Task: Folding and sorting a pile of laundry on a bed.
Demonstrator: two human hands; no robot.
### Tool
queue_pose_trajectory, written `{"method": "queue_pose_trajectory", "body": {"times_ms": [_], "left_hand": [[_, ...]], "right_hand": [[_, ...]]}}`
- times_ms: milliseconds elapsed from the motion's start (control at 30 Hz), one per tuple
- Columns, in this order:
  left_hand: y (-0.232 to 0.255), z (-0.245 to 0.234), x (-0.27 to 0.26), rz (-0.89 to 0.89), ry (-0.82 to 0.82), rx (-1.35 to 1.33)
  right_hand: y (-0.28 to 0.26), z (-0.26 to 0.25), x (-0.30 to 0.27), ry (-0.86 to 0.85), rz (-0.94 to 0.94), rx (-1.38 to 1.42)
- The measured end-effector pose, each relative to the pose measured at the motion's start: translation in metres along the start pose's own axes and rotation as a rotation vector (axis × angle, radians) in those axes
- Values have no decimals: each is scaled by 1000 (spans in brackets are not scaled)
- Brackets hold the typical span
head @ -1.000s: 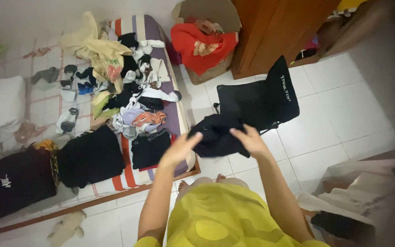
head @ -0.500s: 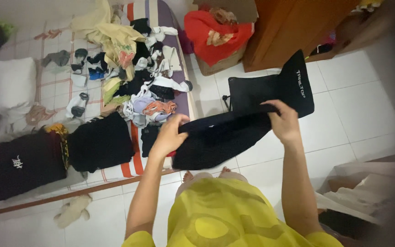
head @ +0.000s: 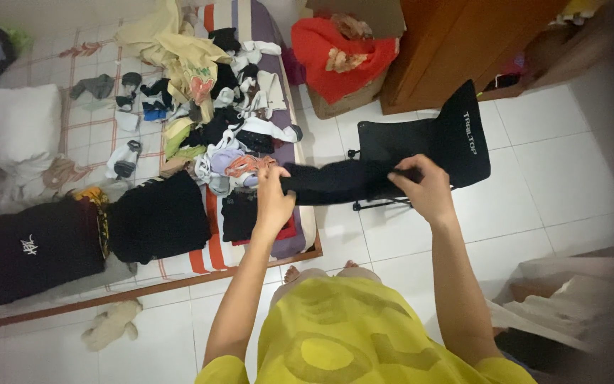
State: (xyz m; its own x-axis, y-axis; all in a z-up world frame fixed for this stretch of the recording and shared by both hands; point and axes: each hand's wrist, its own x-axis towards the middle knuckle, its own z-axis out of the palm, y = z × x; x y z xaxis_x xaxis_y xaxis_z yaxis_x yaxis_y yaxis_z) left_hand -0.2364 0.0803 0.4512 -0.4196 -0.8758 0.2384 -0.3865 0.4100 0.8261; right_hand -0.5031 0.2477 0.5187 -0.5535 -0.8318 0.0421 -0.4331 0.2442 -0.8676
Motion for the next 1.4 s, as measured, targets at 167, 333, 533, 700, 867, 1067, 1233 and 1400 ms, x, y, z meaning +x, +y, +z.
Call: {"method": "queue_pose_trajectory", "body": {"times_ms": [167,333,533,700,867,1067,1233,1400], "left_hand": [[-5,-30,6,30,-62,188],[-27,-44,20,-324,-292,6],[5,-74,12,-8,-285,-190],[57,-80,6,225,-193,-134],[56,-89,15,316,8,-117],[34,-95,10,175,313,-164],[57,-89,9,192,274,-216],[92,-51,3,231,-161,-646]], "right_hand": [[8,-10,8,256,33,-141],[18,-6,6,209,139,138],[18,-28,0,16,3,227],[-18,-32,-8,-508,-401,181],[-61,-37,-11,-381,-473,-27],[-22,-14,-23,-9,-619,-346],[-13,7,-19,93,-863,-247],[-84,27,-5,-33,-866,-44]]}}
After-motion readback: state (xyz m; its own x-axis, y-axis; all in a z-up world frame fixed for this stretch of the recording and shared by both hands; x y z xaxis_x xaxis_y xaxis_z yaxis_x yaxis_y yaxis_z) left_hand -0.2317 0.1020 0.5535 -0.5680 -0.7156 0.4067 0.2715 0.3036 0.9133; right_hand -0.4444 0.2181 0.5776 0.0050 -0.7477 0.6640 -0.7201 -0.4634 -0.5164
